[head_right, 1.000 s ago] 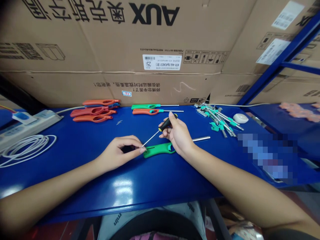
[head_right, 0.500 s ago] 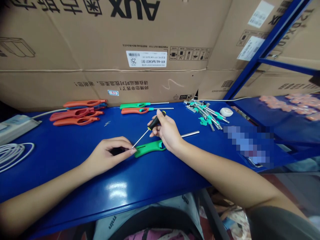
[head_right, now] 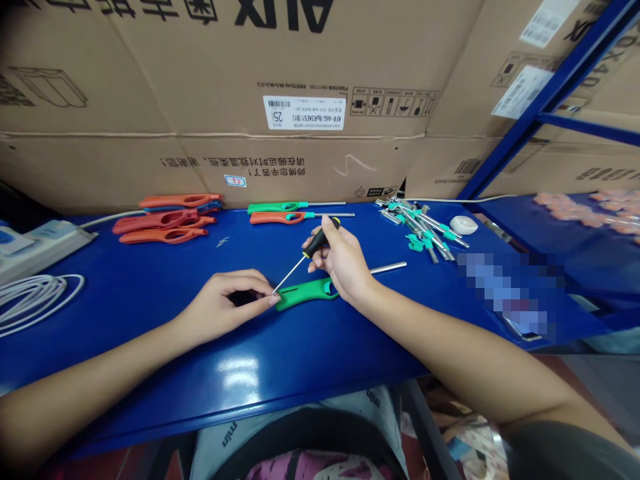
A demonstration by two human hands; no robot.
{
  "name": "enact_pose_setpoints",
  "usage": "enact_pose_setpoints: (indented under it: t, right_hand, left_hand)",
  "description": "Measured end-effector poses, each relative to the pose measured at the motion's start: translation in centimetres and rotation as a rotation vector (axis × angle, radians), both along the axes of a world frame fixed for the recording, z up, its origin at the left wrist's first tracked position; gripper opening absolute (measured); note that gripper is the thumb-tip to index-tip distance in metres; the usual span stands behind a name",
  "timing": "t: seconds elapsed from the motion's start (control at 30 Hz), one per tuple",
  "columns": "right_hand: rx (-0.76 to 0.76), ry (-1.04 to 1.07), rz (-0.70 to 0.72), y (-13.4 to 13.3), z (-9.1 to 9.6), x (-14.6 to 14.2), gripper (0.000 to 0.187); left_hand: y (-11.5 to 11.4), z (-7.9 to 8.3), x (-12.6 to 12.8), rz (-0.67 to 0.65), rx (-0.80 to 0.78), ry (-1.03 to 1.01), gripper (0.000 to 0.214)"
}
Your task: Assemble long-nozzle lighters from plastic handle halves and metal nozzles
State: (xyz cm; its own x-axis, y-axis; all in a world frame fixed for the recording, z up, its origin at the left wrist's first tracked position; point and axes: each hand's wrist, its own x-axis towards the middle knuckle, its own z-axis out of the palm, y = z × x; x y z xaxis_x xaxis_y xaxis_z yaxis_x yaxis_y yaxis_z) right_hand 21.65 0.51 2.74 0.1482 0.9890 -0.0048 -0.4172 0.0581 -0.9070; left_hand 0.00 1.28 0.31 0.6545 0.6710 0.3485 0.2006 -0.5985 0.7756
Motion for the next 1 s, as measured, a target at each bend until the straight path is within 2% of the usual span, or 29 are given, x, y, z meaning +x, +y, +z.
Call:
enact_pose_setpoints:
  t: [0.27, 1.0]
  right_hand:
    - [0.055, -0.002, 0.008, -0.13, 0.01, -0.05, 0.044]
    - [0.034, 0.005, 0.005, -0.09, 0.17, -0.01, 0.044]
  left_hand:
    - [-0.02, 0.12, 0.04, -0.020, 0.013, 0.018, 0.010]
    - [0.03, 0.22, -0.04, -0.065, -0.007, 0.000, 0.011]
